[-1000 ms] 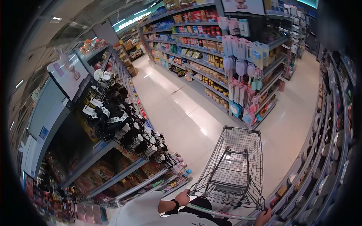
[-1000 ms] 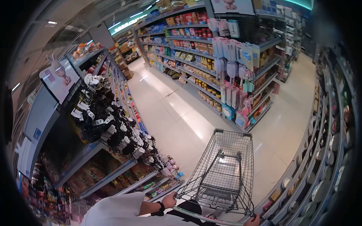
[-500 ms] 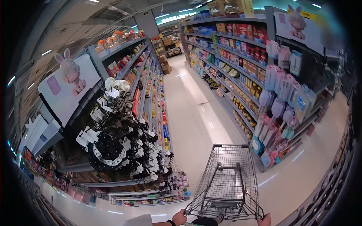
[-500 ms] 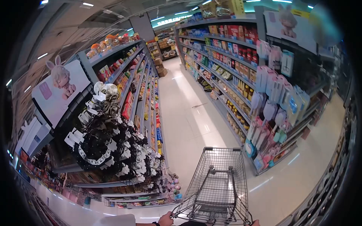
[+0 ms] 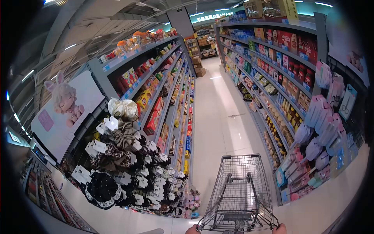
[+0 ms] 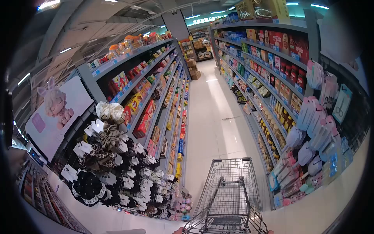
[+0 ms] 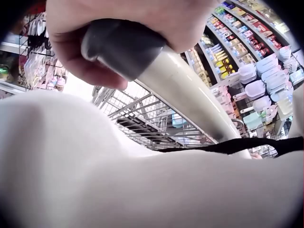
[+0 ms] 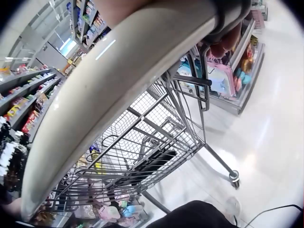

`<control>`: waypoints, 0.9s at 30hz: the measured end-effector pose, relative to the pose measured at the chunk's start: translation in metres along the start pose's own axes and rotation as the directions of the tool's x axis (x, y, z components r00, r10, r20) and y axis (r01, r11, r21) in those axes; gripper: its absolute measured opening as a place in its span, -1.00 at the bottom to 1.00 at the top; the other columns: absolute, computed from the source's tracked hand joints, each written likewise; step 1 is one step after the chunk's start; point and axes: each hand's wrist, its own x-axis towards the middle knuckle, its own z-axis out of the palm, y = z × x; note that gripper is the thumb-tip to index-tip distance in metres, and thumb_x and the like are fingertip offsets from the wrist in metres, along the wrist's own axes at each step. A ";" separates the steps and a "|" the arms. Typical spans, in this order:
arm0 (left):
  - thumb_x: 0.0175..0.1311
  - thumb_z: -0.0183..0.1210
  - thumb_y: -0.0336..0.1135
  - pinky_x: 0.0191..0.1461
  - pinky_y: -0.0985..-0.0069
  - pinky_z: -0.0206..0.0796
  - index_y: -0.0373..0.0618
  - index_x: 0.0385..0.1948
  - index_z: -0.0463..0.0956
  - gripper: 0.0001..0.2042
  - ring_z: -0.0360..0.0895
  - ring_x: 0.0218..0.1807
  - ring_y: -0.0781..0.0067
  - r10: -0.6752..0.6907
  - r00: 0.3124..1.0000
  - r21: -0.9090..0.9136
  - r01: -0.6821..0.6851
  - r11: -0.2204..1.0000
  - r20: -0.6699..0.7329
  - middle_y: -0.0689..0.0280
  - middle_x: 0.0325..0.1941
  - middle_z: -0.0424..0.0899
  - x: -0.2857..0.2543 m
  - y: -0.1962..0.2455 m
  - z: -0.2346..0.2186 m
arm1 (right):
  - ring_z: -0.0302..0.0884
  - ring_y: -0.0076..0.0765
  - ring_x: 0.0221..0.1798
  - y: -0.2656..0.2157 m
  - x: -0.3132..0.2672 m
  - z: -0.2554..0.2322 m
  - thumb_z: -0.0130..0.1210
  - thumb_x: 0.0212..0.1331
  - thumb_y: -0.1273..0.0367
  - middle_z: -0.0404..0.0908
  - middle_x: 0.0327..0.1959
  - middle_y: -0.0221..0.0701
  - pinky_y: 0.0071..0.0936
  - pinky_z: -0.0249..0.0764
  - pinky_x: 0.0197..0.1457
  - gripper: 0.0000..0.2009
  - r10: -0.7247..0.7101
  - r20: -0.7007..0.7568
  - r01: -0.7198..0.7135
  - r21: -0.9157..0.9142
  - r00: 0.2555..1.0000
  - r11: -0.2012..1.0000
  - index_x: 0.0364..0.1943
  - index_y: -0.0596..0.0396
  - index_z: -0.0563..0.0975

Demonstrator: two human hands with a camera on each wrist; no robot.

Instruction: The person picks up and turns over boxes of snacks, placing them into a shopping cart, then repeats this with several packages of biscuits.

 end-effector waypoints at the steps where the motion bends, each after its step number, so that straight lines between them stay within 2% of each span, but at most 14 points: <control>1: 0.18 -0.07 -0.36 -0.12 0.02 0.39 -0.16 0.07 0.35 -0.62 0.56 -0.22 -0.17 -0.007 0.999 -0.004 0.007 1.000 -0.032 -0.08 -0.26 0.63 0.004 0.010 0.002 | 0.55 0.08 -0.18 -0.004 0.013 -0.003 0.13 0.08 0.25 0.61 -0.27 -0.13 -0.06 0.44 -0.13 -0.78 -0.007 0.007 0.007 0.016 1.000 1.000 -0.30 0.10 0.52; 5: 0.17 -0.05 -0.36 -0.19 0.04 0.41 -0.21 0.01 0.40 -0.65 0.55 -0.25 -0.21 0.017 0.991 -0.049 -0.024 0.998 -0.133 -0.09 -0.29 0.63 0.023 0.036 0.019 | 0.56 0.07 -0.17 -0.009 0.071 -0.006 0.12 0.10 0.25 0.61 -0.26 -0.13 -0.07 0.44 -0.12 -0.78 -0.038 0.054 0.039 -0.017 0.998 0.999 -0.27 0.09 0.52; 6: 0.17 -0.02 -0.35 -0.15 0.05 0.41 -0.20 0.00 0.42 -0.66 0.56 -0.22 -0.18 -0.070 0.993 -0.096 0.061 0.993 -0.094 -0.10 -0.29 0.63 0.031 0.042 0.020 | 0.56 0.06 -0.17 -0.020 0.081 -0.017 0.11 0.12 0.26 0.61 -0.26 -0.12 -0.07 0.44 -0.12 -0.78 -0.055 0.088 0.059 -0.043 0.995 0.997 -0.26 0.09 0.51; 7: 0.17 -0.03 -0.34 -0.14 0.04 0.40 -0.17 0.00 0.43 -0.66 0.56 -0.21 -0.17 -0.074 0.996 -0.095 0.070 0.993 -0.048 -0.11 -0.29 0.63 0.040 0.044 0.020 | 0.57 0.06 -0.18 -0.029 0.095 -0.025 0.10 0.13 0.26 0.61 -0.27 -0.12 -0.07 0.44 -0.11 -0.79 -0.072 0.116 0.080 -0.065 0.991 0.995 -0.25 0.08 0.51; 9: 0.15 0.00 -0.36 -0.19 0.04 0.41 -0.15 -0.01 0.44 -0.66 0.57 -0.29 -0.14 -0.051 0.989 -0.018 0.049 0.999 -0.137 -0.08 -0.37 0.63 0.062 0.055 0.023 | 0.57 0.06 -0.18 -0.042 0.120 -0.023 0.07 0.15 0.27 0.62 -0.26 -0.10 -0.08 0.44 -0.11 -0.79 -0.090 0.100 0.093 -0.030 0.991 0.995 -0.24 0.10 0.50; 11: 0.13 0.03 -0.39 -0.29 0.09 0.42 -0.18 -0.19 0.52 -0.77 0.57 -0.39 -0.06 0.294 0.938 0.179 -0.262 0.948 -0.186 -0.02 -0.48 0.61 0.102 0.019 0.038 | 0.57 0.07 -0.17 -0.056 0.140 -0.026 0.06 0.16 0.28 0.62 -0.26 -0.09 -0.09 0.44 -0.10 -0.79 -0.066 0.133 0.063 0.024 0.989 0.998 -0.25 0.12 0.50; 12: 0.08 0.05 0.03 0.01 0.21 0.42 0.00 -0.20 0.62 -0.61 0.61 -0.12 -0.01 -0.385 0.919 0.246 0.355 0.902 0.084 0.13 -0.22 0.69 0.128 0.039 0.027 | 0.56 0.11 -0.15 -0.071 0.146 -0.040 0.05 0.17 0.27 0.62 -0.24 -0.05 -0.09 0.44 -0.07 -0.76 -0.100 0.158 0.100 0.009 0.982 0.995 -0.21 0.17 0.50; 13: 0.10 0.00 0.10 0.01 0.25 0.43 -0.06 -0.42 0.68 -0.57 0.64 -0.14 0.10 -0.482 0.842 0.146 0.460 0.876 0.242 0.21 -0.33 0.72 0.135 0.055 0.009 | 0.56 0.11 -0.15 -0.072 0.156 -0.038 0.05 0.17 0.27 0.62 -0.24 -0.05 -0.09 0.44 -0.07 -0.76 -0.129 0.174 0.133 -0.007 0.976 0.991 -0.21 0.17 0.50; 14: 0.08 0.02 0.07 -0.03 0.25 0.45 -0.11 -0.49 0.68 -0.58 0.66 -0.19 0.17 -0.453 0.859 0.160 0.425 0.891 0.238 0.22 -0.44 0.72 0.144 0.063 0.005 | 0.55 0.13 -0.13 -0.075 0.170 -0.030 0.04 0.17 0.27 0.61 -0.22 -0.01 -0.08 0.43 -0.05 -0.73 -0.128 0.183 0.124 0.030 0.975 0.992 -0.18 0.19 0.50; 17: 0.06 0.07 -0.03 -0.04 0.16 0.46 -0.20 -0.38 0.66 -0.61 0.63 -0.16 -0.03 -0.396 0.913 0.182 0.375 0.909 0.097 0.02 -0.29 0.69 0.161 0.068 0.012 | 0.52 0.21 -0.07 -0.099 0.192 -0.047 0.01 0.20 0.23 0.57 -0.14 0.08 -0.05 0.41 0.00 -0.64 -0.207 0.213 0.202 0.045 0.955 0.978 -0.09 0.27 0.49; 19: 0.10 0.07 -0.03 0.04 0.20 0.43 -0.15 -0.28 0.66 -0.62 0.60 -0.05 0.02 -0.478 0.872 0.221 0.449 0.866 0.101 0.04 -0.14 0.67 0.164 0.105 -0.004 | 0.50 0.22 -0.04 -0.133 0.204 -0.076 -0.03 0.24 0.17 0.55 -0.10 0.10 -0.04 0.39 0.04 -0.58 -0.087 0.362 0.133 -0.104 0.928 0.986 -0.04 0.28 0.47; 20: 0.11 0.08 -0.05 0.06 0.22 0.43 -0.15 -0.25 0.65 -0.63 0.60 -0.03 0.03 -0.516 0.854 0.224 0.491 0.842 0.067 0.05 -0.10 0.66 0.161 0.135 -0.020 | 0.50 0.26 -0.03 -0.123 0.218 -0.063 -0.06 0.26 0.10 0.54 -0.08 0.12 -0.03 0.39 0.05 -0.52 -0.122 0.378 0.162 -0.076 0.918 0.984 -0.02 0.31 0.45; 25: 0.11 0.07 -0.09 0.06 0.22 0.43 -0.13 -0.25 0.65 -0.65 0.59 -0.02 0.03 -0.508 0.861 0.207 0.493 0.845 0.020 0.05 -0.10 0.66 0.189 0.158 -0.021 | 0.47 0.29 0.02 -0.161 0.249 -0.084 -0.05 0.24 0.02 0.50 -0.02 0.16 -0.02 0.38 0.07 -0.44 -0.219 0.313 0.255 -0.078 0.924 0.964 0.03 0.32 0.41; 27: 0.10 0.06 -0.12 0.05 0.22 0.44 -0.14 -0.27 0.65 -0.67 0.60 -0.04 0.02 -0.520 0.852 0.205 0.499 0.842 0.058 0.04 -0.13 0.66 0.204 0.167 -0.028 | 0.44 0.26 0.06 -0.173 0.270 -0.077 -0.05 0.24 0.01 0.49 0.01 0.14 -0.03 0.36 0.10 -0.42 -0.073 0.430 0.151 -0.149 0.900 0.977 0.07 0.31 0.38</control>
